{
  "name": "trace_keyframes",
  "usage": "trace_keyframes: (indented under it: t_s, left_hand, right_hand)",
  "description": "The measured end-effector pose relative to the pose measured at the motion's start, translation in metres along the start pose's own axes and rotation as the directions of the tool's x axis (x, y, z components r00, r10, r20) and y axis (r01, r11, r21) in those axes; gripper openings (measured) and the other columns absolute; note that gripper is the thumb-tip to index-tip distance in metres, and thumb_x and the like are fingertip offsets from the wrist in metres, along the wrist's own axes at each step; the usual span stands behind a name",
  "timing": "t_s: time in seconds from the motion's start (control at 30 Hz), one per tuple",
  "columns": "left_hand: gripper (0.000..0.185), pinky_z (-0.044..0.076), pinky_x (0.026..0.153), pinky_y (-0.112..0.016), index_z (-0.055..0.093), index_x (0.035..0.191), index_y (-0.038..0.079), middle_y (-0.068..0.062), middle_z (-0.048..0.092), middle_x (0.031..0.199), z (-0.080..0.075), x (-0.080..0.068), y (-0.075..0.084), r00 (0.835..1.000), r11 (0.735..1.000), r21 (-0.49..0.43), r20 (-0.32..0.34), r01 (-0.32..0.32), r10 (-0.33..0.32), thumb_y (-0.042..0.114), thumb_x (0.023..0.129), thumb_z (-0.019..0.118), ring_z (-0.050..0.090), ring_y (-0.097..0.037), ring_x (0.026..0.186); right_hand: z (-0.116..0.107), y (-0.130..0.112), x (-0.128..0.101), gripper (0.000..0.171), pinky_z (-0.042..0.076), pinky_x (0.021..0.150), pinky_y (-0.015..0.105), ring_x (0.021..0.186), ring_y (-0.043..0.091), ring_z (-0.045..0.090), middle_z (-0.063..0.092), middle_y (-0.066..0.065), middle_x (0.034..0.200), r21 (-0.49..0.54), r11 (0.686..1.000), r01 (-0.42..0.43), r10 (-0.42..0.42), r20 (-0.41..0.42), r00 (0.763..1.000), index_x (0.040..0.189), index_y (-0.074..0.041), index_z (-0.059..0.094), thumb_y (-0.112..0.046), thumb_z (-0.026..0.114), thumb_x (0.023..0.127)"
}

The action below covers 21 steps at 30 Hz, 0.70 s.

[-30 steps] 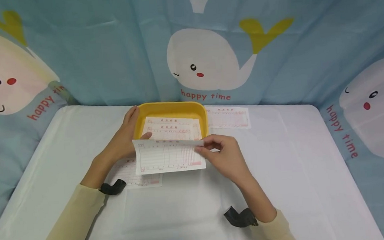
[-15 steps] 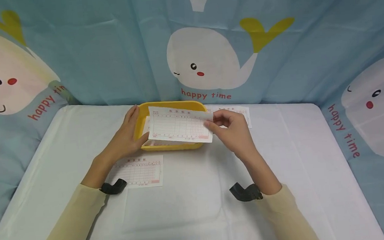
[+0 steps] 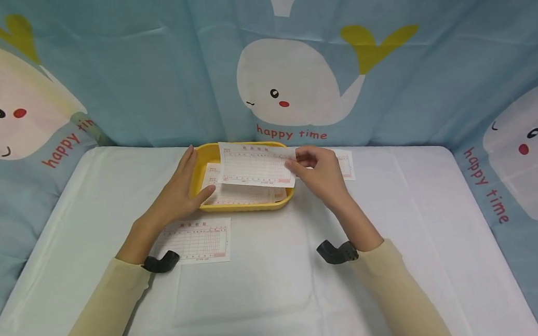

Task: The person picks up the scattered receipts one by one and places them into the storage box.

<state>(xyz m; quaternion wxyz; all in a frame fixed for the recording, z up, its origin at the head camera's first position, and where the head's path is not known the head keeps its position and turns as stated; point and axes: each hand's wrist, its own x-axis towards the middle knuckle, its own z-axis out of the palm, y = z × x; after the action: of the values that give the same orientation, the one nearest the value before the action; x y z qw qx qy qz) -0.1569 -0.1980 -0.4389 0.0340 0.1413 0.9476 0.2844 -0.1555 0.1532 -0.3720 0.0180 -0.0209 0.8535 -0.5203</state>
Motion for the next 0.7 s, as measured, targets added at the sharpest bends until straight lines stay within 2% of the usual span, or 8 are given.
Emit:
trace_keyframes:
  t_s: [0.2,0.33,0.4,0.47,0.6,0.7]
  left_hand:
    - [0.105,0.023,0.132,-0.059,-0.005,0.171,0.013,-0.008,-0.006,0.181,0.000,-0.001,-0.001,1.000,1.000,0.005,0.006,-0.003,0.003,0.055,0.100,0.060,0.008,-0.033,0.168]
    - [0.105,0.024,0.132,-0.059,-0.006,0.171,0.014,-0.008,-0.006,0.181,0.000,-0.002,-0.002,1.000,1.000,-0.003,0.007,0.000,0.000,0.055,0.101,0.060,0.008,-0.033,0.168]
    - [0.105,0.024,0.132,-0.060,-0.006,0.171,0.015,-0.008,-0.006,0.181,0.000,-0.002,-0.002,1.000,1.000,-0.008,0.007,0.001,-0.001,0.055,0.101,0.060,0.008,-0.033,0.168]
    - [0.105,0.024,0.132,-0.060,-0.006,0.171,0.015,-0.008,-0.006,0.181,0.000,-0.003,-0.003,1.000,1.000,-0.014,0.005,-0.002,0.002,0.056,0.101,0.060,0.009,-0.033,0.168]
    - [0.105,0.024,0.132,-0.060,-0.006,0.171,0.015,-0.006,-0.008,0.181,0.000,-0.002,-0.003,1.000,1.000,-0.015,0.011,-0.006,0.006,0.057,0.101,0.059,0.009,-0.033,0.168]
    - [0.106,0.024,0.132,-0.059,-0.007,0.171,0.015,-0.004,-0.009,0.181,-0.001,0.000,-0.002,1.000,1.000,-0.007,0.016,-0.003,0.003,0.058,0.101,0.059,0.009,-0.032,0.168]
  right_hand:
    - [0.016,-0.004,0.015,0.032,0.055,0.072,0.013,0.091,0.019,0.066,0.071,0.016,0.112,-0.023,1.000,-0.017,0.018,0.047,0.999,0.122,0.000,0.071,-0.018,0.078,0.097]
    - [0.030,-0.008,0.025,0.039,0.057,0.077,0.017,0.096,0.023,0.065,0.070,0.015,0.113,-0.079,0.997,-0.022,0.028,0.078,0.997,0.130,-0.001,0.068,-0.017,0.078,0.096]
    - [0.037,-0.010,0.029,0.047,0.061,0.086,0.025,0.103,0.026,0.068,0.070,0.016,0.119,-0.082,0.997,-0.009,0.016,0.088,0.996,0.139,-0.002,0.062,-0.017,0.077,0.098]
    - [0.042,-0.013,0.031,0.057,0.061,0.100,0.034,0.116,0.030,0.068,0.068,0.018,0.132,-0.081,0.997,0.017,-0.009,0.093,0.996,0.149,-0.003,0.053,-0.018,0.075,0.099]
    - [0.046,-0.017,0.028,0.070,0.044,0.123,0.047,0.148,0.035,0.051,0.050,0.021,0.159,-0.076,0.991,0.109,-0.102,0.091,0.991,0.160,-0.001,0.037,-0.019,0.071,0.101]
    - [0.046,-0.019,0.022,0.068,0.037,0.128,0.049,0.155,0.038,0.042,0.042,0.021,0.165,-0.100,0.978,0.183,-0.175,0.085,0.981,0.160,0.001,0.037,-0.018,0.069,0.102]
